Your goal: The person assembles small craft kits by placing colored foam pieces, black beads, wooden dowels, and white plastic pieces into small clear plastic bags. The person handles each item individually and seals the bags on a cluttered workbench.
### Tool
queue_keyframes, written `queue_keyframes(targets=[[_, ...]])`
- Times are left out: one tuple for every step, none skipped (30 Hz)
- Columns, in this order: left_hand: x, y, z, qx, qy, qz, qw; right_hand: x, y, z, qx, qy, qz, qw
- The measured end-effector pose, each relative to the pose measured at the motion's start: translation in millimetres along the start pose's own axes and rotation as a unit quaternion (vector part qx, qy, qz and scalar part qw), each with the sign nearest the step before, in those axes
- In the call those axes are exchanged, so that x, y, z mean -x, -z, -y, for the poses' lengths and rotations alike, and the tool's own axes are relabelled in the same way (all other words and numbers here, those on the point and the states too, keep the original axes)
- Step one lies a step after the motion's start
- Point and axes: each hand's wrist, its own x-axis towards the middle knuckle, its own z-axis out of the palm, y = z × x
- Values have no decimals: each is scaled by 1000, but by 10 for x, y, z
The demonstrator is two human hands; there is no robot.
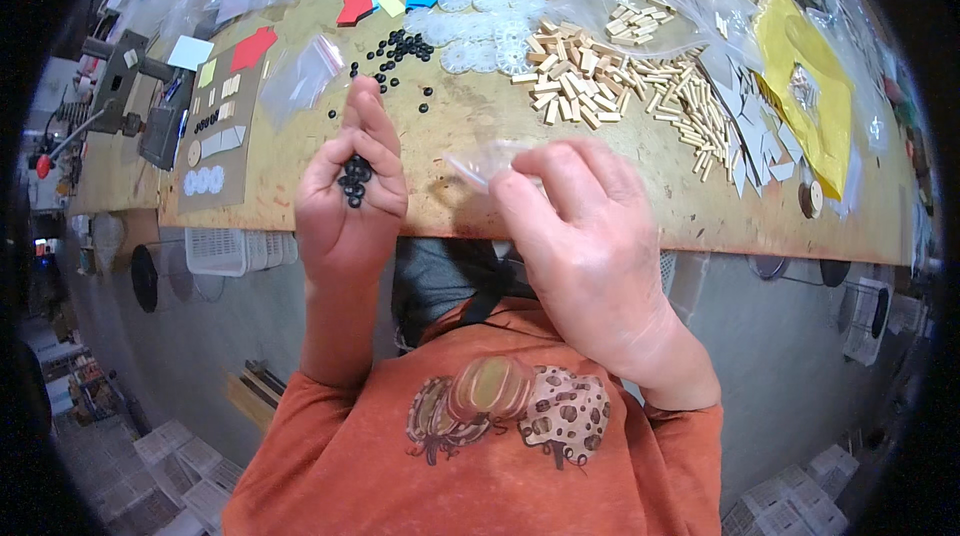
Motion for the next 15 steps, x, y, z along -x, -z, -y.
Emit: queue_keyframes(targets=[[-15, -101, 39, -5, -7, 11, 1000, -42, 2, 33, 32, 0, -2, 999], [-32, -188, 87, -21, -9, 44, 999, -88, -7, 76, 63, 1, -4, 998], [-38, -259, 126, -33, -16, 67, 997, -140, -23, 126, 94, 1, -7, 996], [-41, -317, 171, -44, -23, 89, 995, -161, -63, 171, 90, 2, 3, 996], [-56, -360, 219, -56, -30, 111, 992, -163, -122, 209, 77, 0, -5, 997], [-66, -378, 264, -86, -52, 114, 988, -153, -206, 254, 60, 2, -11, 998], [-79, -367, 279, -135, -75, 114, 981, -148, -249, 291, 43, 3, -17, 999], [-95, -341, 280, -183, -99, 114, 971, -141, -250, 328, 27, 9, 5, 1000], [-113, -313, 299, -229, -119, 112, 960, -118, -280, 337, 20, 11, -4, 1000], [-112, -333, 342, -245, -143, 52, 957, -91, -332, 341, 12, 12, -13, 1000], [-112, -341, 384, -328, -170, 11, 929, -77, -371, 342, 4, 13, -21, 1000], [-105, -337, 440, -405, -195, -32, 893, -67, -379, 344, -3, 8, -17, 1000], [-107, -340, 483, -479, -218, -73, 847, -62, -390, 350, -11, 4, -12, 1000], [-115, -361, 512, -484, -223, -99, 841, -58, -403, 359, -17, -1, -8, 1000], [-113, -361, 519, -493, -226, -91, 835, -62, -425, 373, -34, -17, -20, 999]])
